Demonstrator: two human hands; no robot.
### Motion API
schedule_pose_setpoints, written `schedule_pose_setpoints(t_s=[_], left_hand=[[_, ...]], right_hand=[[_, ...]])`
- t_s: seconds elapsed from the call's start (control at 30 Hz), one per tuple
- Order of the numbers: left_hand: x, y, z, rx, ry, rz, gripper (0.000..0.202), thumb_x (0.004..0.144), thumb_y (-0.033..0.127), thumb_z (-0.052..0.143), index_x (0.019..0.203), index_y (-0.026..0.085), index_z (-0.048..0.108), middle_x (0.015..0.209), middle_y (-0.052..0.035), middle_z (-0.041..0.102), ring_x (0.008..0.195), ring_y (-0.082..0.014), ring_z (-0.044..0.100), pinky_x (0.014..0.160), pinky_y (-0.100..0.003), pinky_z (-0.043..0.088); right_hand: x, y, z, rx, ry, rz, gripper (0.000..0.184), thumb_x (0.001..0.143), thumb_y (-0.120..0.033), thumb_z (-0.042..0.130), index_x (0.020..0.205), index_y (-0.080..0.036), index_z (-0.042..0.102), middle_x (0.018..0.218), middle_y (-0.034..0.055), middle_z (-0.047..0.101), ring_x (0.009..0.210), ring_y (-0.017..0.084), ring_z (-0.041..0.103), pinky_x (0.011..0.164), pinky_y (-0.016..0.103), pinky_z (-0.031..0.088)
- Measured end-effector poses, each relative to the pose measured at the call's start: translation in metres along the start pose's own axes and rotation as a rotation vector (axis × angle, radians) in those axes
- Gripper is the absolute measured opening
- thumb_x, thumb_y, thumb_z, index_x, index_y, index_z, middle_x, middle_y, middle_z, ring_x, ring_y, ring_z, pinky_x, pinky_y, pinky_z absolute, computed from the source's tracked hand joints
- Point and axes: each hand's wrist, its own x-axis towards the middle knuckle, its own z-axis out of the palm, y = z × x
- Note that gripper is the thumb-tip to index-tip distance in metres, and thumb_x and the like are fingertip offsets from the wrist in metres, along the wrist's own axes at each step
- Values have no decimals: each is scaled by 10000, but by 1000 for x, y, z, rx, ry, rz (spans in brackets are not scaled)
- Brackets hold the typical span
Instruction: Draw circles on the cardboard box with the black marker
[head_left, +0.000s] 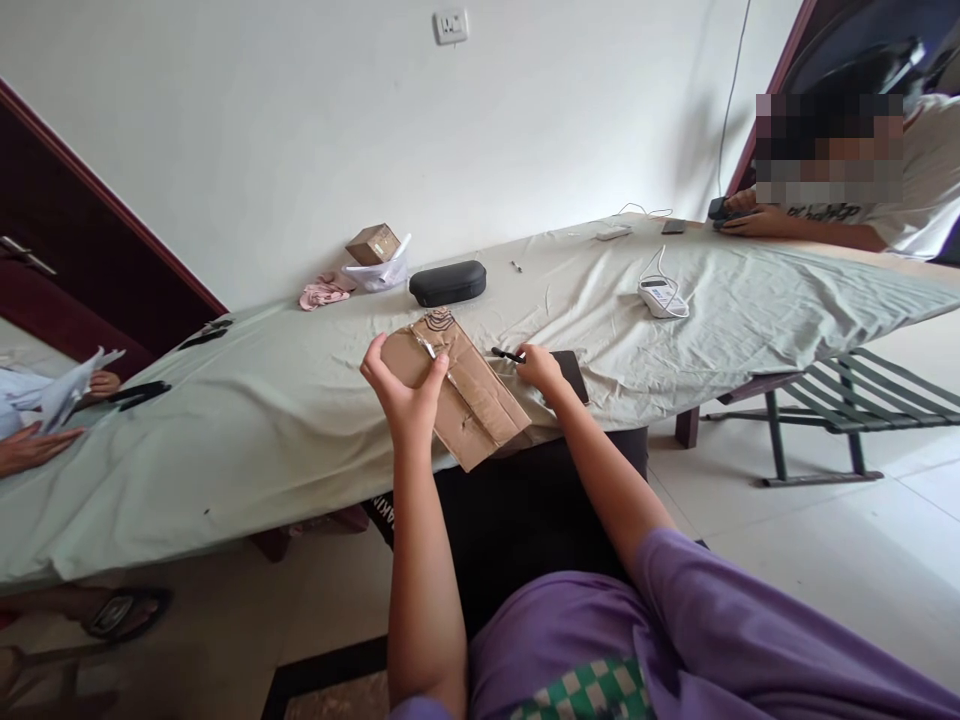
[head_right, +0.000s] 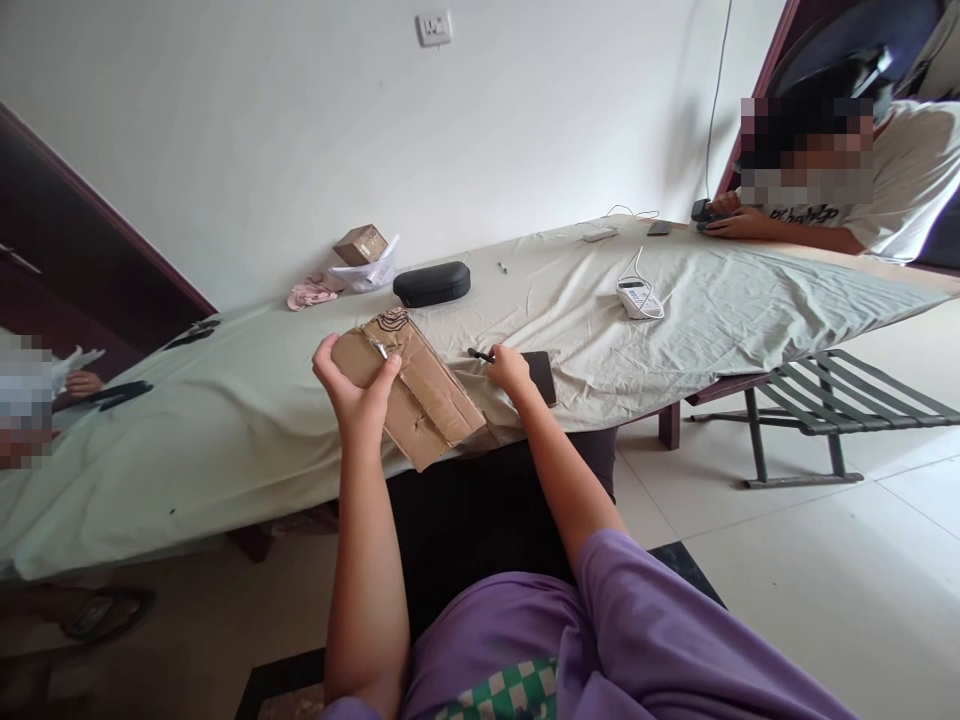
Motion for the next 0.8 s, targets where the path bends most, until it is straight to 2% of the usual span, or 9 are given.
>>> schedule_pose_setpoints(t_s=[0.13, 0.33, 0.43, 0.57, 0.67, 0.8], left_hand=[[1, -1, 0, 21, 11, -3, 821, 710, 326, 872, 1415, 220, 465, 1436, -150, 466, 1382, -297, 488, 1213, -463, 416], [-1, -2, 0, 25, 17, 11, 818, 721, 338, 866, 1423, 206, 467, 1444, -162, 466, 1396, -309, 476, 1232, -480, 393], [-2, -4, 1, 49, 20, 34, 805, 740, 344, 863, 1427, 225, 462, 1447, -154, 471, 1396, -306, 481, 1229, -482, 400], [-2, -6, 2, 60, 26, 49, 803, 745, 346, 865, 1433, 232, 466, 1425, -145, 488, 1376, -298, 500, 1211, -471, 422], [-2, -6, 2, 45, 31, 57, 807, 743, 349, 868, 1434, 221, 471, 1418, -149, 487, 1366, -305, 505, 1206, -477, 419], [-4, -4, 2, 56, 0, 57, 818, 750, 374, 872, 1441, 235, 456, 1431, -151, 475, 1373, -308, 504, 1199, -485, 427]], right_hand=[[-2, -5, 1, -95, -18, 3, 382, 852, -134, 630, 1217, -169, 736, 1182, 161, 741, 1095, 301, 692, 895, 309, 499], [-1, -9, 11, -173, -23, -34, 441, 896, -83, 540, 1301, -138, 705, 1220, 185, 729, 1116, 301, 691, 905, 312, 490], [2, -10, 16, -198, -31, -82, 467, 914, -51, 493, 1333, -116, 690, 1279, 198, 704, 1177, 293, 661, 985, 313, 463], [6, -11, 15, -231, -41, -123, 521, 905, -33, 500, 1386, -146, 666, 1327, 165, 683, 1265, 295, 596, 1124, 350, 380], [14, -17, 13, -247, -27, -76, 508, 933, -98, 526, 1425, -154, 638, 1381, 182, 644, 1297, 337, 558, 1105, 398, 405], [33, -39, 22, -235, -14, 13, 385, 975, -223, 568, 1322, -107, 688, 1366, 237, 628, 1323, 397, 525, 1066, 452, 435]])
